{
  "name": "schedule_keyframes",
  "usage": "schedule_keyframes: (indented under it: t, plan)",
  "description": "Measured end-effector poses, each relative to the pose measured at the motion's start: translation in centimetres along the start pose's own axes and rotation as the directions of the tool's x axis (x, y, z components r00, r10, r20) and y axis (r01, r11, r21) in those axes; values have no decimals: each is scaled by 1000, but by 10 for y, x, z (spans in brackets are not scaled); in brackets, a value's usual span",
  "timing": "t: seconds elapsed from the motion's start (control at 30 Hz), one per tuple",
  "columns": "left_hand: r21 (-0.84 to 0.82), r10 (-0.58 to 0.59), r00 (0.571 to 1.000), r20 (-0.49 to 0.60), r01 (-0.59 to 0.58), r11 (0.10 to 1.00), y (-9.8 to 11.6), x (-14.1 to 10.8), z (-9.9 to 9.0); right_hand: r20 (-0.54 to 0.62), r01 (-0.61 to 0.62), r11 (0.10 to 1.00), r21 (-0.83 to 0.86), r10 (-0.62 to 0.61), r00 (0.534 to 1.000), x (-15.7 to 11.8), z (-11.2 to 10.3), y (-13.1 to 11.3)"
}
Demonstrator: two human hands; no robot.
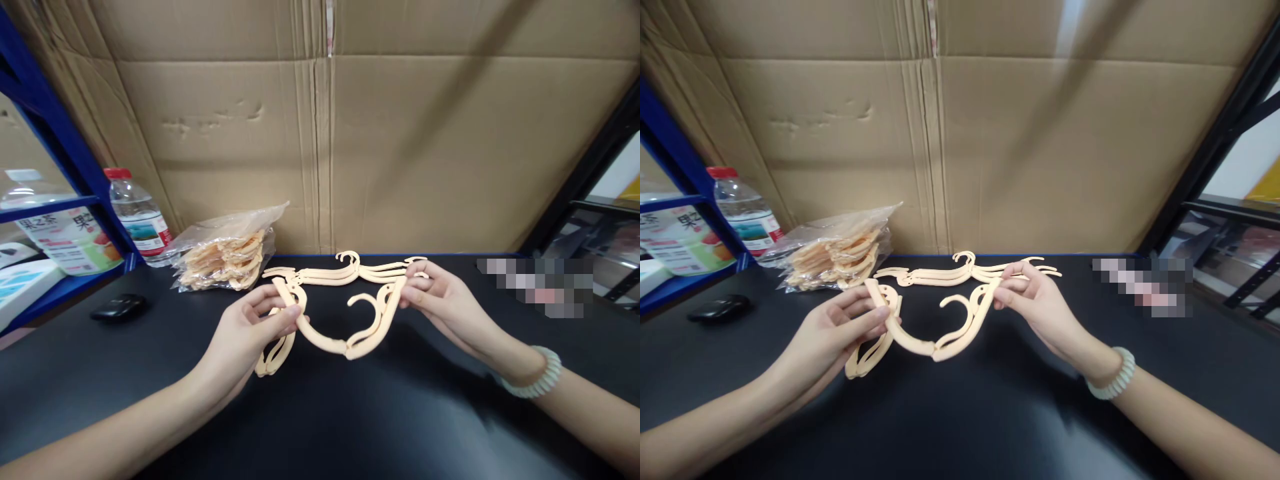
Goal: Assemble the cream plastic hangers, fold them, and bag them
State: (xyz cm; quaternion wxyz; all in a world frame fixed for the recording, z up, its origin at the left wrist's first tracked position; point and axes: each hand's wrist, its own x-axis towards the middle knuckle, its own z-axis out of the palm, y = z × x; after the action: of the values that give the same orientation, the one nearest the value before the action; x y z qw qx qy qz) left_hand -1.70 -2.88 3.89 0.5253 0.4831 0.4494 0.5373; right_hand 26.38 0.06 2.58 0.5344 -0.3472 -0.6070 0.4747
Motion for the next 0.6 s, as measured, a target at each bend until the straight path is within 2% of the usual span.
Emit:
schedule_keyframes:
  t: [0.07,0.17,0.3,0.4,0.47,0.6]
  plan:
    - [37,-27,999,44,26,999,-1,-4,3,34,-23,1000,-9,24,999,-5,8,1]
    - [70,-43,993,111,35,997,-5,-10,7,186,-19,994,-104,38,982,-13,18,0]
    - [76,-24,985,172,11,997,-10,-14,10,437,31,982,-189,56,898,-23,28,-8]
    - [101,-13,980,197,-8,995,-12,-15,12,568,51,981,-189,66,820,-28,31,-14]
    - [125,-6,976,218,-21,992,-11,-15,12,603,83,976,-199,56,795,-30,32,-15]
    - [128,31,966,257,-65,990,-10,-18,13,598,67,975,-213,75,798,-33,33,-14]
